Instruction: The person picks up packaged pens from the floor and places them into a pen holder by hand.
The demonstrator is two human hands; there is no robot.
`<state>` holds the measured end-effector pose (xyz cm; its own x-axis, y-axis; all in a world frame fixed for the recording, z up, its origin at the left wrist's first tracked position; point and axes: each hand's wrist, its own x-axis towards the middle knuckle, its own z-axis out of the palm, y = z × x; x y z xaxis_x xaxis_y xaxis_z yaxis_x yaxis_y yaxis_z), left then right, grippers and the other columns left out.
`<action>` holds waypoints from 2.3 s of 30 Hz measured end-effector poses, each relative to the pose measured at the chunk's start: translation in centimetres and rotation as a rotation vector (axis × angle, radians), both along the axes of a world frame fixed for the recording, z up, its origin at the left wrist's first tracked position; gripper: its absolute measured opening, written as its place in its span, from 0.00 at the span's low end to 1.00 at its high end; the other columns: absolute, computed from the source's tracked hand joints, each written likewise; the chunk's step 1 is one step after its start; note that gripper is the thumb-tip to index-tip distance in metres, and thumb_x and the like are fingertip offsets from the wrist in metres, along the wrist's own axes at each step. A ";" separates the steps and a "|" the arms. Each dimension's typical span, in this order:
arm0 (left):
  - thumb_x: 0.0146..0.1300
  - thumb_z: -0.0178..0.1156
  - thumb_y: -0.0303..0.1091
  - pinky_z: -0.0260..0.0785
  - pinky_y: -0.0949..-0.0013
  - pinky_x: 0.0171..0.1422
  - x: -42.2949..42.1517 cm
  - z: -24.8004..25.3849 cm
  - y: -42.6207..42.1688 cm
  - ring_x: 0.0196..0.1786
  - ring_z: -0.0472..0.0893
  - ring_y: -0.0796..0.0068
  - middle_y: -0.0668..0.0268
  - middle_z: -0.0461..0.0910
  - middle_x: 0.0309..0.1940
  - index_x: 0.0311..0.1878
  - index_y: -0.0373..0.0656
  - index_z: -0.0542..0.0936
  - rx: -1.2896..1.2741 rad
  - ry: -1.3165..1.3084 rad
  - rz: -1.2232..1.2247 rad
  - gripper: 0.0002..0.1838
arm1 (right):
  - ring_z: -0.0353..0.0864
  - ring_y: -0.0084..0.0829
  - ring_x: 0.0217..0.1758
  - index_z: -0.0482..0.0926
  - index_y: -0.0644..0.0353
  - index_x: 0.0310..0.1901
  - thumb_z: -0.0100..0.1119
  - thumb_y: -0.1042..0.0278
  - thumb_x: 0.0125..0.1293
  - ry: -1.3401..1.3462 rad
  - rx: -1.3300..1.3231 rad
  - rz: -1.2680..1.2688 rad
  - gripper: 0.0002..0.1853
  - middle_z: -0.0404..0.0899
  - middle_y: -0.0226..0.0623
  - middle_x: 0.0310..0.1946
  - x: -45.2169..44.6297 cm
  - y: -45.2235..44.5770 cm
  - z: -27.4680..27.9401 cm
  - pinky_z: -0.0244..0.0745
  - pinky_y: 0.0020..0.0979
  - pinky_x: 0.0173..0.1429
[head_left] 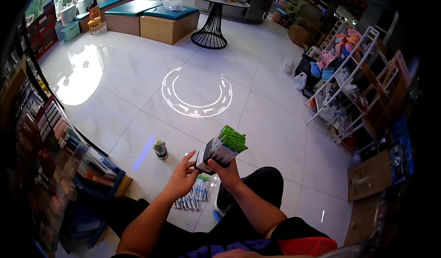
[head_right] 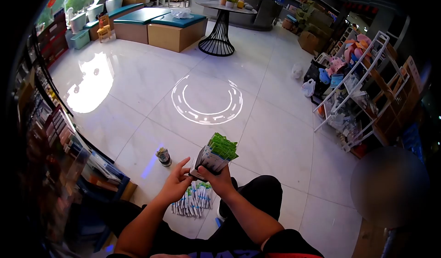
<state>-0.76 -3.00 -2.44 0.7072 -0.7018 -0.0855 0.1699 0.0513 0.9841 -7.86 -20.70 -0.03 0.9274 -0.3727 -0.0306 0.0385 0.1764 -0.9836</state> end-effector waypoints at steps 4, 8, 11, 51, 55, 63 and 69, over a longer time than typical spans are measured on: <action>0.72 0.56 0.24 0.77 0.62 0.55 0.9 1.7 0.2 0.54 0.84 0.64 0.53 0.81 0.57 0.80 0.47 0.58 0.164 -0.173 0.025 0.35 | 0.82 0.28 0.56 0.69 0.63 0.62 0.76 0.66 0.64 -0.041 -0.043 -0.102 0.31 0.81 0.37 0.53 0.5 0.2 -0.9 0.80 0.32 0.60; 0.67 0.59 0.26 0.77 0.55 0.59 1.4 3.0 -0.1 0.56 0.84 0.56 0.49 0.79 0.60 0.79 0.48 0.60 0.235 -0.299 0.061 0.37 | 0.83 0.28 0.53 0.71 0.63 0.59 0.76 0.69 0.64 -0.072 -0.055 -0.129 0.27 0.82 0.37 0.51 0.6 0.4 0.1 0.81 0.32 0.59; 0.67 0.62 0.29 0.74 0.54 0.64 1.6 2.1 -0.8 0.65 0.79 0.53 0.47 0.73 0.67 0.79 0.49 0.59 0.198 -0.337 0.023 0.38 | 0.85 0.28 0.51 0.73 0.63 0.57 0.75 0.70 0.64 -0.066 -0.080 -0.093 0.24 0.83 0.36 0.48 0.4 -0.1 -0.2 0.82 0.32 0.58; 0.49 0.82 0.38 0.71 0.60 0.69 -2.3 3.2 2.5 0.66 0.77 0.62 0.52 0.75 0.62 0.75 0.36 0.64 0.096 -0.346 0.108 0.52 | 0.80 0.35 0.64 0.61 0.63 0.70 0.70 0.67 0.69 -0.090 -0.069 0.374 0.34 0.78 0.43 0.62 -2.1 2.5 -0.2 0.76 0.38 0.68; 0.50 0.82 0.40 0.70 0.59 0.70 -2.4 3.5 2.8 0.66 0.76 0.60 0.51 0.75 0.63 0.74 0.36 0.64 0.092 -0.418 0.117 0.51 | 0.80 0.36 0.64 0.62 0.63 0.69 0.70 0.69 0.68 -0.142 -0.028 0.355 0.33 0.78 0.43 0.62 -2.2 2.8 0.4 0.78 0.38 0.67; 0.52 0.81 0.43 0.70 0.57 0.70 -2.2 4.0 3.5 0.67 0.76 0.59 0.52 0.74 0.64 0.74 0.37 0.65 0.112 -0.403 0.056 0.49 | 0.82 0.35 0.61 0.63 0.63 0.67 0.72 0.69 0.66 -0.074 0.011 0.237 0.33 0.79 0.42 0.59 -2.3 2.6 -0.2 0.80 0.37 0.64; 0.53 0.80 0.39 0.75 0.59 0.62 -1.7 3.0 3.7 0.59 0.81 0.63 0.55 0.78 0.60 0.75 0.40 0.64 0.086 -0.489 0.051 0.48 | 0.82 0.35 0.60 0.68 0.65 0.65 0.73 0.64 0.66 -0.086 0.041 0.181 0.31 0.81 0.41 0.56 -2.8 2.4 0.7 0.80 0.36 0.63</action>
<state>-2.46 0.66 0.58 0.7122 -0.6704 0.2084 -0.3130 -0.0375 0.9490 -10.64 -18.34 0.69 0.9790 -0.1998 0.0402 0.0863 0.2280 -0.9698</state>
